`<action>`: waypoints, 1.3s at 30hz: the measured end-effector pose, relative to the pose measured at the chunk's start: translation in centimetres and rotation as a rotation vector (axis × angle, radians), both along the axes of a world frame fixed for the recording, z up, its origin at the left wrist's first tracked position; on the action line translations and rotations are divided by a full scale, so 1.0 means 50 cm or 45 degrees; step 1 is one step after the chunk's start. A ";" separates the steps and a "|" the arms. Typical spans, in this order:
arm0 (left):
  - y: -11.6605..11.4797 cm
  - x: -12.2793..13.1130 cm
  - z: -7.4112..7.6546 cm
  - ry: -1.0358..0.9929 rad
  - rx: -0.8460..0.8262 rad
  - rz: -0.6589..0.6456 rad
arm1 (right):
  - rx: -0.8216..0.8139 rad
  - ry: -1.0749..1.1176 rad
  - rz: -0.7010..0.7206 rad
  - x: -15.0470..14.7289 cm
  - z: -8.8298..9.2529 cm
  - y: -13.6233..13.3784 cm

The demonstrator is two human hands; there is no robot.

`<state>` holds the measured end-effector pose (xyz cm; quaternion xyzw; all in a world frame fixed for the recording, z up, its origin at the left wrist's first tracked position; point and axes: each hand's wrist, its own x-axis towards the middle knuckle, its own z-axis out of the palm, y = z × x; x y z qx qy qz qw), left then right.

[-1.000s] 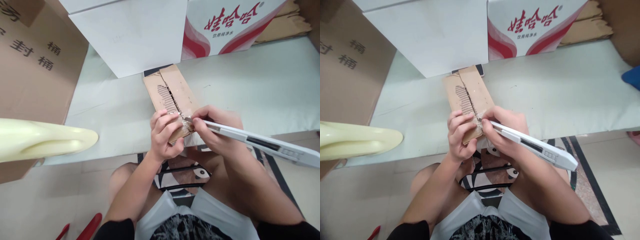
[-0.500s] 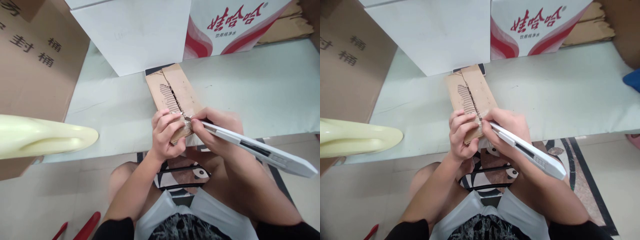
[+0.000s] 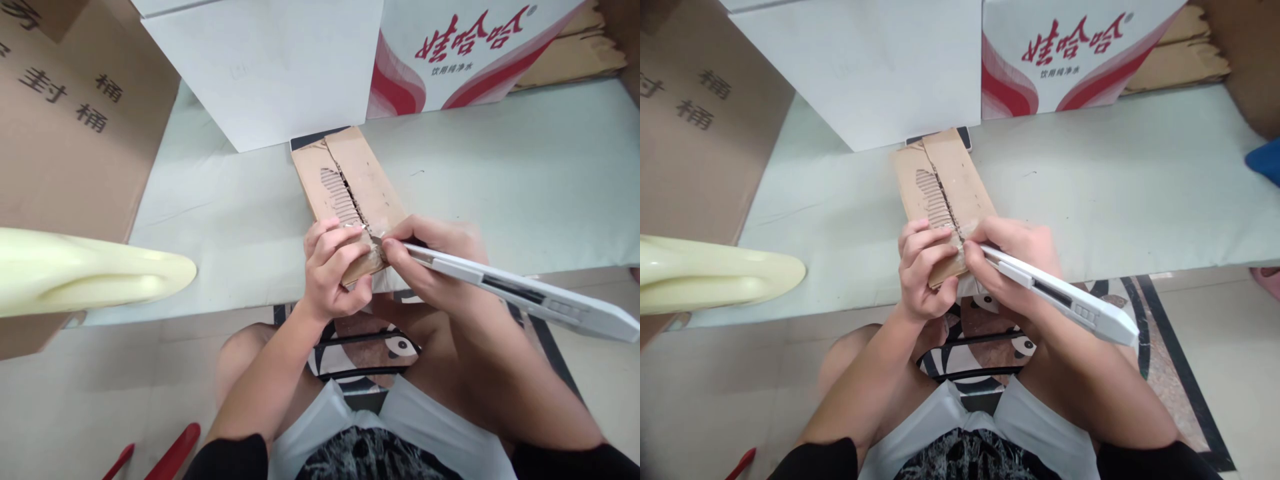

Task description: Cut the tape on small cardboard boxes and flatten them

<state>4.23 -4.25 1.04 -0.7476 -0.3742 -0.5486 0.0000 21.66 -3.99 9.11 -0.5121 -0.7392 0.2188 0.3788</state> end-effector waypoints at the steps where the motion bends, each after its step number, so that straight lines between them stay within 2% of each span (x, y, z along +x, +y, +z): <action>1: 0.000 0.001 0.000 -0.011 0.000 -0.004 | -0.011 0.007 -0.003 0.001 0.001 0.000; 10: 0.000 0.000 -0.003 -0.019 -0.003 -0.040 | -0.015 0.043 -0.026 0.001 0.000 -0.003; 16: 0.000 -0.001 0.001 0.046 0.000 0.026 | -0.059 0.088 0.034 0.004 0.009 -0.002; 20: 0.000 0.003 0.004 -0.004 0.016 0.019 | -0.108 0.100 0.040 0.005 0.011 -0.003; 28: 0.000 0.004 0.001 -0.021 0.018 0.013 | -0.057 0.046 0.023 0.002 0.007 -0.003; 39: -0.001 0.005 0.000 -0.050 0.012 -0.035 | -0.187 0.018 0.084 0.006 0.018 0.004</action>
